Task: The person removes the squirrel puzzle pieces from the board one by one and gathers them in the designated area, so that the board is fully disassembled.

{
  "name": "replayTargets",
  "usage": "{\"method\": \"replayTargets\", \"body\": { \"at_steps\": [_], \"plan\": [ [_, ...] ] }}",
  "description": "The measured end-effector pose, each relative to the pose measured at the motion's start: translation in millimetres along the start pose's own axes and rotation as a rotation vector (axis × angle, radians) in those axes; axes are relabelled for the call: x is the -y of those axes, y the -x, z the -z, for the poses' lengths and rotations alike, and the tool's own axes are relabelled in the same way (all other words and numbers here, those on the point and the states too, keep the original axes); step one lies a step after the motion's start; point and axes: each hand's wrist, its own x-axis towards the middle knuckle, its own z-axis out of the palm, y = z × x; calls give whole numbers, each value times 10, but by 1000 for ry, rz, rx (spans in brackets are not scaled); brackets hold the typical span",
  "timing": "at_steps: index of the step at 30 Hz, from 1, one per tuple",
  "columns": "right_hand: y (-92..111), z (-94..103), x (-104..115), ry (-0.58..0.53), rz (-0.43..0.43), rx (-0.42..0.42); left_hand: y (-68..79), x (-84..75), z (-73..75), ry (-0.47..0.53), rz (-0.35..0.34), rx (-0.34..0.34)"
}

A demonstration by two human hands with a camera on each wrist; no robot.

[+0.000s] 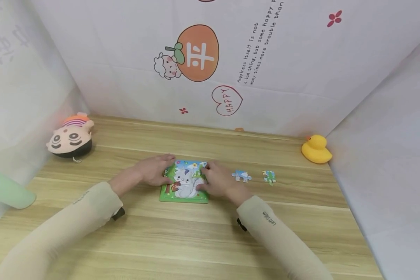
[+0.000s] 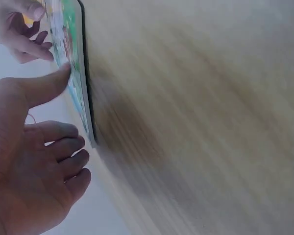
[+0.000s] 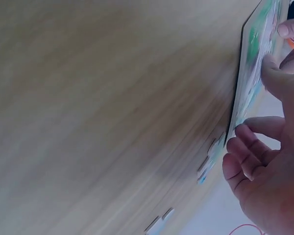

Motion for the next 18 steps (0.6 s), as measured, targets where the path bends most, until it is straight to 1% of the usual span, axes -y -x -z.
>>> {"method": "replayTargets", "body": {
  "at_steps": [3,6,8,12,18],
  "plan": [
    [-17,-3,35,25,-10,21,-16,-40,-20,18,-74,-2],
    [-26,-9,54,35,-21,29,-28,-92,-49,50,-170,28],
    [-27,-12,61,44,-22,28,-23,-120,-66,62,-208,53],
    [-11,-11,71,56,-14,23,-14,-128,-92,59,-224,72],
    [9,-17,70,29,-12,20,-26,-101,-144,77,-238,49]
  ]
}}
